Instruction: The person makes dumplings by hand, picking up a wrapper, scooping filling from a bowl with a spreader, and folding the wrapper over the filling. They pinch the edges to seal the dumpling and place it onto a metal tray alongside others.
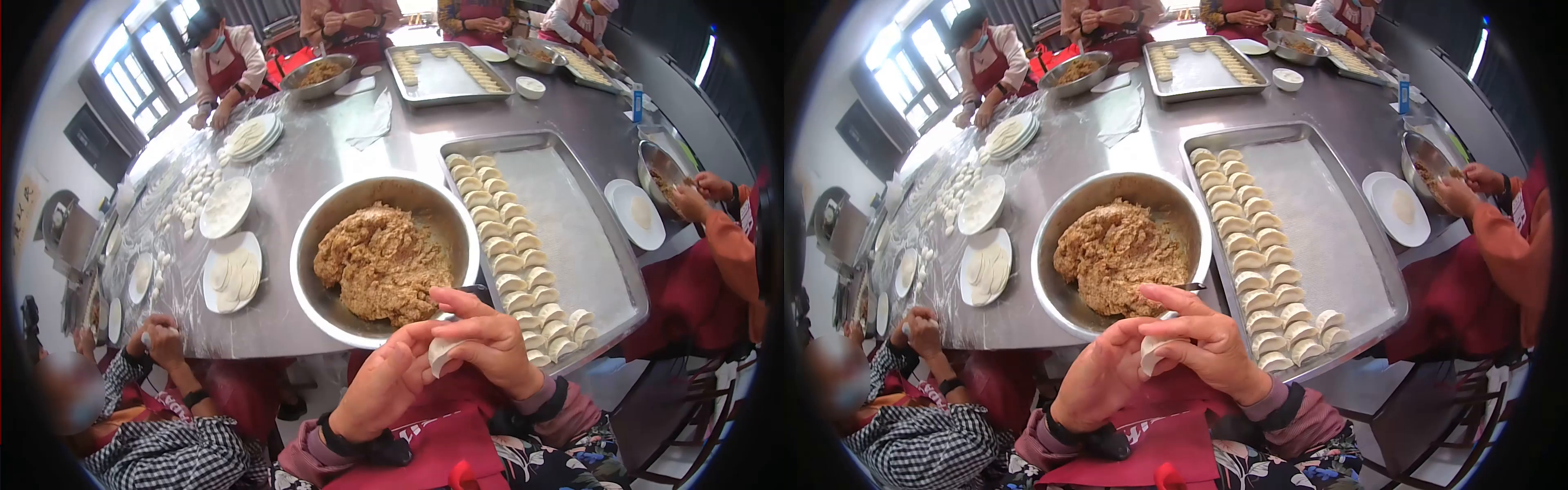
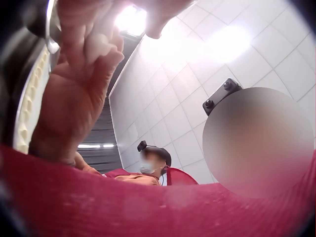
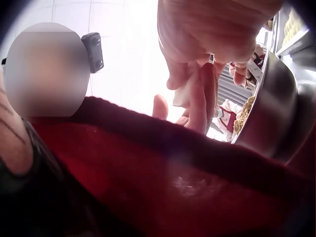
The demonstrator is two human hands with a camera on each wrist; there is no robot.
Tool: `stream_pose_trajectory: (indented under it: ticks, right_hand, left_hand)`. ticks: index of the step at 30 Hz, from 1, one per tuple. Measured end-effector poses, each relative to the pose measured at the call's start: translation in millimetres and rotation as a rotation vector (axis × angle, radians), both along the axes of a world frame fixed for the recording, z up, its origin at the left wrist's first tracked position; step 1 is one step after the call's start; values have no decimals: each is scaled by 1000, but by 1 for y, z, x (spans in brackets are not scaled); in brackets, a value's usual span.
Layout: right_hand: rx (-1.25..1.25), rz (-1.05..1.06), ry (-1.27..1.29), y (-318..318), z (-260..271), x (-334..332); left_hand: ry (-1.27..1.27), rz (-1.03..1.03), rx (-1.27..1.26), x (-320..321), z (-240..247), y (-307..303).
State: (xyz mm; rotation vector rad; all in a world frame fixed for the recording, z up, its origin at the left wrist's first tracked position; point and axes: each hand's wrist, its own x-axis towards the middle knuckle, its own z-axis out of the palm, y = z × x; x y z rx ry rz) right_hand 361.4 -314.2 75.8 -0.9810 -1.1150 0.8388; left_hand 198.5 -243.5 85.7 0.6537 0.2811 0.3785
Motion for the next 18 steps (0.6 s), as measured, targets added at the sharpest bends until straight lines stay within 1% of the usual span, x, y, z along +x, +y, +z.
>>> stream_pose_trajectory:
  ticks: [1,2,3,5,7,8,11,12,15,17,18]
  right_hand:
    - [6,-14,2,0,-3,0]
    - [64,-42,-36,0,-8,0]
    - [120,-68,-72,-1,-14,0]
    - [147,-103,-114,-1,-14,3]
    - [133,-89,-64,-4,-13,1]
    - [43,-54,49,-9,-12,1]
    - [32,-104,111,-13,-10,1]
    - [65,-116,15,-13,-15,3]
    - [127,-194,43,-13,-20,-4]
    - [91,-194,29,-16,-20,-4]
    - [116,-235,-87,-15,-22,-1]
  left_hand:
    - [-49,35,-3,3,1,-2]
    - [-87,34,-28,7,1,-3]
    - [-80,25,-32,8,1,-7]
    - [-93,33,-63,13,4,-8]
    - [-108,29,-74,14,4,-8]
    - [-84,25,-42,15,5,-8]
    - [-54,24,-26,17,12,-15]
    - [-51,33,-29,20,15,-15]
    - [-66,72,-77,27,13,-19]
    - [-74,67,-83,27,12,-21]
    - [-88,60,-76,28,13,-20]
